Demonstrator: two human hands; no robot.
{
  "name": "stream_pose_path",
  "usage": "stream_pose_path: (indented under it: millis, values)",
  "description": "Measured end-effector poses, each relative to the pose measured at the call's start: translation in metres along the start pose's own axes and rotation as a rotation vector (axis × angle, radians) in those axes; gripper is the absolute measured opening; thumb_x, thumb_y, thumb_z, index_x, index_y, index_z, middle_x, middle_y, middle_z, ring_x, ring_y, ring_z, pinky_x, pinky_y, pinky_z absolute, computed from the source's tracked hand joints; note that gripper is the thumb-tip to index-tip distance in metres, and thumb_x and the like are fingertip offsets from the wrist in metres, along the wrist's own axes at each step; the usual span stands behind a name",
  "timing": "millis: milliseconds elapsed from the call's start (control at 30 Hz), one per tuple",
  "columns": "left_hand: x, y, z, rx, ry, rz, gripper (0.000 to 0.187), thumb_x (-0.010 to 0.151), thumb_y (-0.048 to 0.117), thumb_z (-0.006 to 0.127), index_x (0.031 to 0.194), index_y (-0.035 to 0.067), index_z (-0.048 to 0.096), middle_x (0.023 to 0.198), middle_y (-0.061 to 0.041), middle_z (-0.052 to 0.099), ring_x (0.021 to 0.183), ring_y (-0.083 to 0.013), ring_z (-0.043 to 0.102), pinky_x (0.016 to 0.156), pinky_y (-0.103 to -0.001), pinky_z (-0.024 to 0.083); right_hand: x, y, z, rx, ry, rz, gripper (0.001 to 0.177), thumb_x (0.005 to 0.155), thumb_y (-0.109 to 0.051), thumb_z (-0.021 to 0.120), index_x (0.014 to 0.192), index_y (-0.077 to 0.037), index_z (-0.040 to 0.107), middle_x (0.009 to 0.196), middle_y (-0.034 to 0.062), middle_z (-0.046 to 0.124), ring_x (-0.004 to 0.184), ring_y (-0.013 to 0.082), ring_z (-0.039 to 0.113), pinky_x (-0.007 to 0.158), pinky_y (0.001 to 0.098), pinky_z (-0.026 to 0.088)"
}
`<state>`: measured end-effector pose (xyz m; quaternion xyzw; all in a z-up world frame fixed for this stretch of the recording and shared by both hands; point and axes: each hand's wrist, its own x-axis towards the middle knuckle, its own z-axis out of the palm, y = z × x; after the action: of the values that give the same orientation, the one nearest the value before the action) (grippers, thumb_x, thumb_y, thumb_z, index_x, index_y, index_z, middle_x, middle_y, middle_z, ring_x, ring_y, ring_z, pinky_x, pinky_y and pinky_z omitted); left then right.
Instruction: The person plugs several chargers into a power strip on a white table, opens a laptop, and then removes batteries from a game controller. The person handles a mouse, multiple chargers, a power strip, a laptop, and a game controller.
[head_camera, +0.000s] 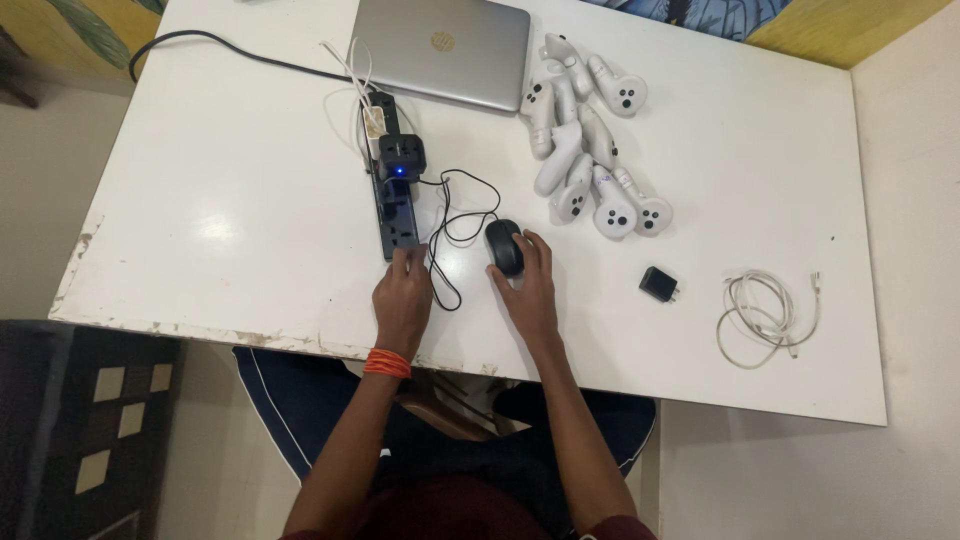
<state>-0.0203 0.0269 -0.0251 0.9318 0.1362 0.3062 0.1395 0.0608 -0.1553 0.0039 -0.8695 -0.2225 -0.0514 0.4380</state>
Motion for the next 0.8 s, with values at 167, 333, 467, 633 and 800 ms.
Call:
stream_pose_path:
  millis: [167,333,467,633,800]
  values:
    - [0.002,0.002,-0.011,-0.045,0.059,-0.085,0.022,0.091,0.002,0.066,0.112,0.004,0.074,0.098,-0.01,0.064,0.072,-0.0243,0.069,0.062,-0.033,0.058,0.008,0.001,0.015,-0.001,0.037,-0.028,0.067,0.086,-0.02,0.084,0.141,-0.001,0.05,0.146,0.0191,0.048,0.133,0.038,0.052,0.108,0.0444,0.049]
    - [0.008,0.0,-0.02,-0.081,0.134,-0.105,0.01,0.093,0.011,0.071,0.101,0.005,0.074,0.091,-0.009,0.064,0.07,-0.0262,0.068,0.058,-0.035,0.056,0.021,0.006,0.03,-0.054,0.062,-0.059,0.072,0.085,-0.021,0.086,0.143,-0.001,0.048,0.145,0.0172,0.054,0.131,0.036,0.05,0.108,0.0439,0.047]
    - [0.009,-0.014,-0.021,-0.024,0.11,-0.132,0.008,0.097,0.007,0.068,0.103,0.003,0.072,0.095,-0.01,0.065,0.071,-0.0269,0.069,0.059,-0.035,0.057,0.028,0.007,0.04,-0.007,0.061,-0.074,0.074,0.085,-0.021,0.086,0.145,-0.002,0.047,0.146,0.0165,0.052,0.132,0.0347,0.049,0.109,0.0434,0.046]
    - [0.007,-0.029,-0.02,-0.022,0.105,-0.208,0.012,0.098,0.006,0.066,0.107,0.0,0.071,0.101,-0.013,0.065,0.07,-0.0276,0.069,0.058,-0.035,0.057,0.03,0.006,0.051,0.02,0.043,-0.106,0.074,0.084,-0.017,0.086,0.146,-0.005,0.047,0.15,0.0175,0.05,0.136,0.0361,0.049,0.111,0.044,0.046]
    - [0.005,-0.029,-0.019,-0.132,0.135,-0.168,0.011,0.101,0.004,0.067,0.11,-0.001,0.07,0.098,-0.014,0.064,0.068,-0.0264,0.068,0.056,-0.034,0.057,0.037,0.003,0.061,0.045,0.025,-0.117,0.073,0.085,-0.013,0.085,0.147,-0.006,0.047,0.15,0.0171,0.052,0.135,0.0362,0.051,0.11,0.0439,0.047]
